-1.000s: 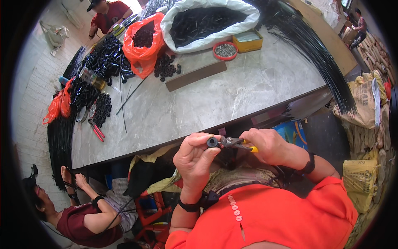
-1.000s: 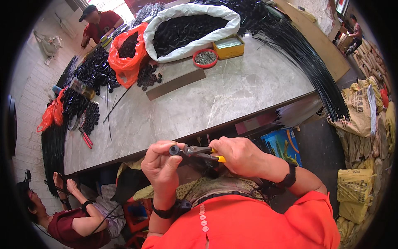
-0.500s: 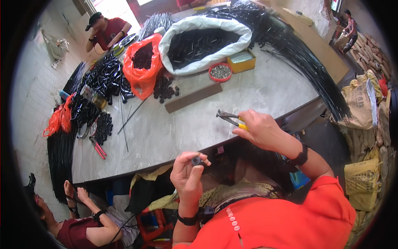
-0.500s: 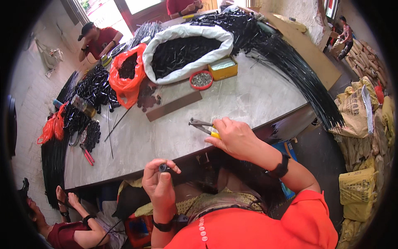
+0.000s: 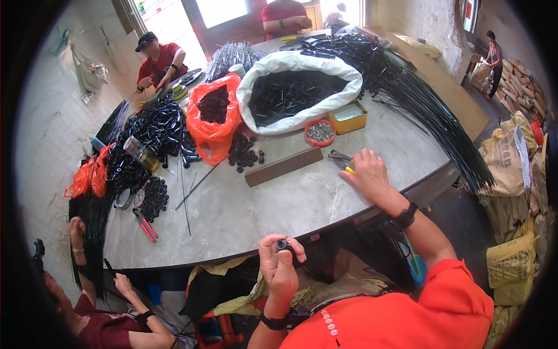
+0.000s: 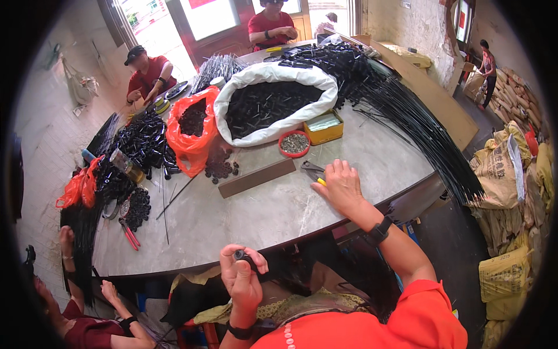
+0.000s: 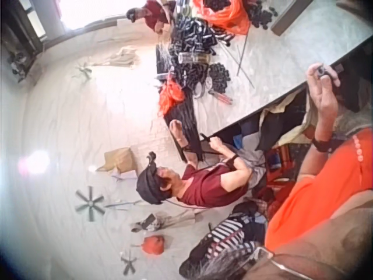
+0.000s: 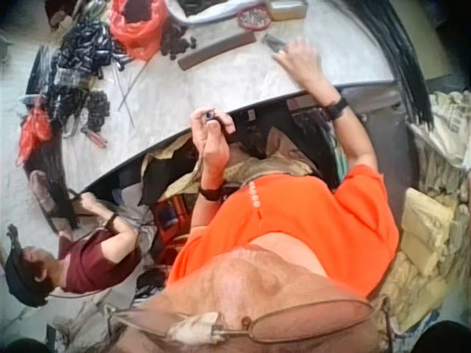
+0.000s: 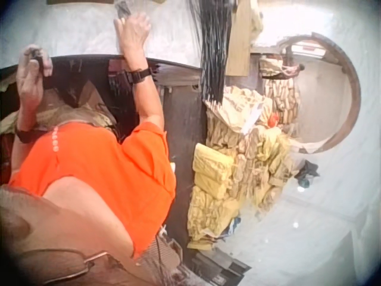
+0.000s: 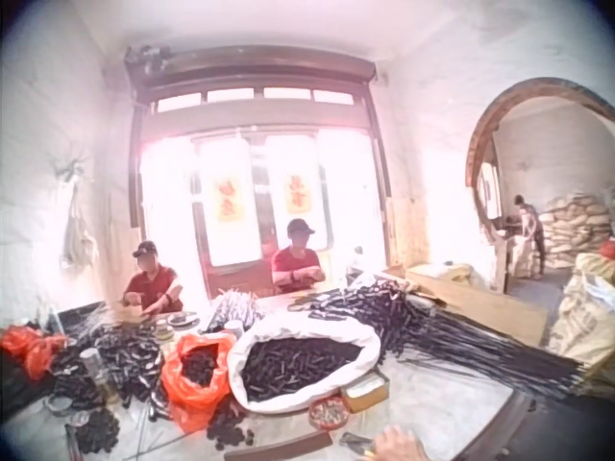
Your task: Assembling umbrella rib structures by attaching plastic components with pliers.
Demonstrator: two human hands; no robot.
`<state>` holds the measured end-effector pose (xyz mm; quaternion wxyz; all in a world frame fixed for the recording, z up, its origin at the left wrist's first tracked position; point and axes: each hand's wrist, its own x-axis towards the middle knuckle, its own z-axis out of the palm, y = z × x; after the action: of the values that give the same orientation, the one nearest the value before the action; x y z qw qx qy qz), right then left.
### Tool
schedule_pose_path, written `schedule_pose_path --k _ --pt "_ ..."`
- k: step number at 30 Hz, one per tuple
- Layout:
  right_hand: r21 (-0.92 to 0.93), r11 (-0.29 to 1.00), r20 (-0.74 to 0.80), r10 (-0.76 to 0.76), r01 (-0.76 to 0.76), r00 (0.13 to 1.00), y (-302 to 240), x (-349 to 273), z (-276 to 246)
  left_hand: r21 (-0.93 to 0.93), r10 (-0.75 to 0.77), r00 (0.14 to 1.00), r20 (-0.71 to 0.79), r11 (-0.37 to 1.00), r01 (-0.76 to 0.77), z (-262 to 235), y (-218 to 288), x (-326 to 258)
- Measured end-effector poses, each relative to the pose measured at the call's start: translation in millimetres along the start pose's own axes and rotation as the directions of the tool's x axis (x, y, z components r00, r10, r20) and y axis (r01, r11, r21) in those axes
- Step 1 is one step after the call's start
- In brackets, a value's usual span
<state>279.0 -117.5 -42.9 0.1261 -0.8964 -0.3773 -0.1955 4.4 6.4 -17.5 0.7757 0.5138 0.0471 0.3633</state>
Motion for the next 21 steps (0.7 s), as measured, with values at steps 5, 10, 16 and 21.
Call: schedule_pose_path --k 5,10,16,21 --pt "0.032 0.999 -0.058 -0.019 0.021 0.998 0 2 5 -0.028 -0.027 1.0 -0.007 0.999 0.027 -6 -22 22" --pt "0.057 0.998 -0.066 -0.016 0.019 0.998 0 1 3 -0.037 -0.073 0.994 -0.08 0.997 0.071 -13 -38 50" --pt "0.083 0.997 -0.094 0.009 -0.001 0.996 1 0 3 -0.032 -0.057 0.994 -0.091 0.998 0.054 -7 -45 56" --pt "0.088 0.996 -0.141 -0.013 0.026 0.99 3 -2 6 0.031 -0.035 0.99 -0.14 0.999 0.04 -4 -56 54"
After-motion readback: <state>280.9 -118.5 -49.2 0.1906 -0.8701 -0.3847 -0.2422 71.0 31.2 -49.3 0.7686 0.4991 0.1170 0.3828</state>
